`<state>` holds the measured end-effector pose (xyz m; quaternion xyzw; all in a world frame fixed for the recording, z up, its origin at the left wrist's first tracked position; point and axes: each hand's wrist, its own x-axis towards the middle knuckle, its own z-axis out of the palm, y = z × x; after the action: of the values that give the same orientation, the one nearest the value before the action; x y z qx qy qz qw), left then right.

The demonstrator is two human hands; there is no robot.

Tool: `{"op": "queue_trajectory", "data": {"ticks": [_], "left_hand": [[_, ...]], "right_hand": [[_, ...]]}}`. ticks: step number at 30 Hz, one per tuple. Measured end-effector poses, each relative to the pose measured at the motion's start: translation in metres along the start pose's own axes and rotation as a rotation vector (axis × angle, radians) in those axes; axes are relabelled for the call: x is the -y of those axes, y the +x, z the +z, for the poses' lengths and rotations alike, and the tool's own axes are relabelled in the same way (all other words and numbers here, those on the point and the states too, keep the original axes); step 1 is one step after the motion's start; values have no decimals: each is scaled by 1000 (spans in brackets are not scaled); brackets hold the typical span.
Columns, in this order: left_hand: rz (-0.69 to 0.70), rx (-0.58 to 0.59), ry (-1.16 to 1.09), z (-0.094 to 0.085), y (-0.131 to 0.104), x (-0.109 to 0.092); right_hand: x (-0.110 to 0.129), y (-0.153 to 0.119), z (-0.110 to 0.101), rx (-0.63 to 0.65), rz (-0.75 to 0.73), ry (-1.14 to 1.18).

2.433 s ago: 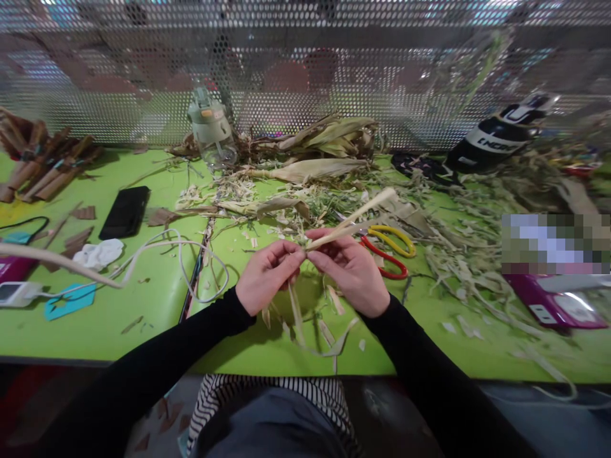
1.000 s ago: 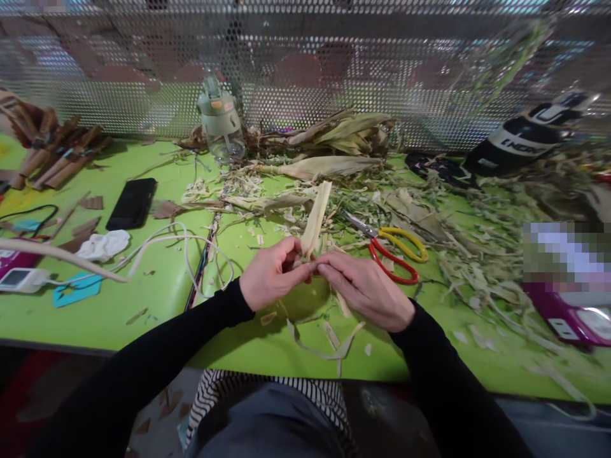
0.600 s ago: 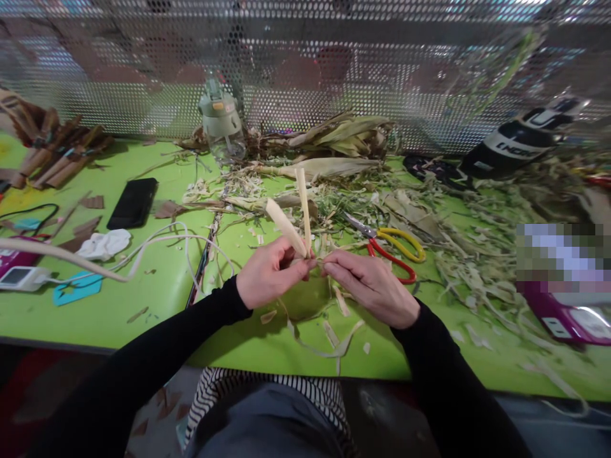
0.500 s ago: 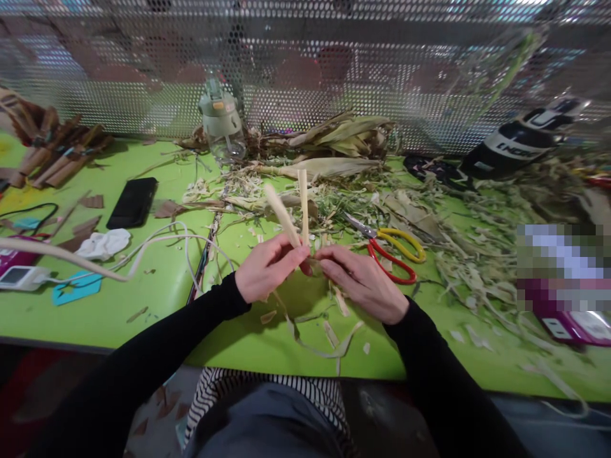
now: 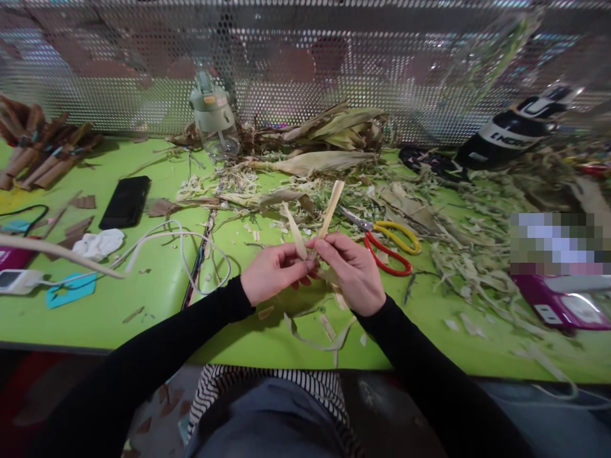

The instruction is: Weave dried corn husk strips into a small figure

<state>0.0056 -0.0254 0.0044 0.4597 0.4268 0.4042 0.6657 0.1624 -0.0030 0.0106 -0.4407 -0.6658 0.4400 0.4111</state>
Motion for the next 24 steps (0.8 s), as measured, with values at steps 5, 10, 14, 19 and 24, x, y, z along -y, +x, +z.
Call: {"op": "queue_trajectory", "data": {"ticks": [5,10,14,19,24], "left_hand": [[4,-55,-207,-1,3,2],[114,-182,-406,-2,5,-2],[109,-125,-371,-1,3,-1],[86,-134,-322,2,1,-2],[102,-142,-317,2,0,-4]], "right_hand": [[2,3,-4,-92,-172,-258],[2,-2,5,-75,-381,-532],[-1,-5,17,110,-266,-562],[1,-7,17,199,-251,-445],[1,-9,15,241,-228,-429]]}}
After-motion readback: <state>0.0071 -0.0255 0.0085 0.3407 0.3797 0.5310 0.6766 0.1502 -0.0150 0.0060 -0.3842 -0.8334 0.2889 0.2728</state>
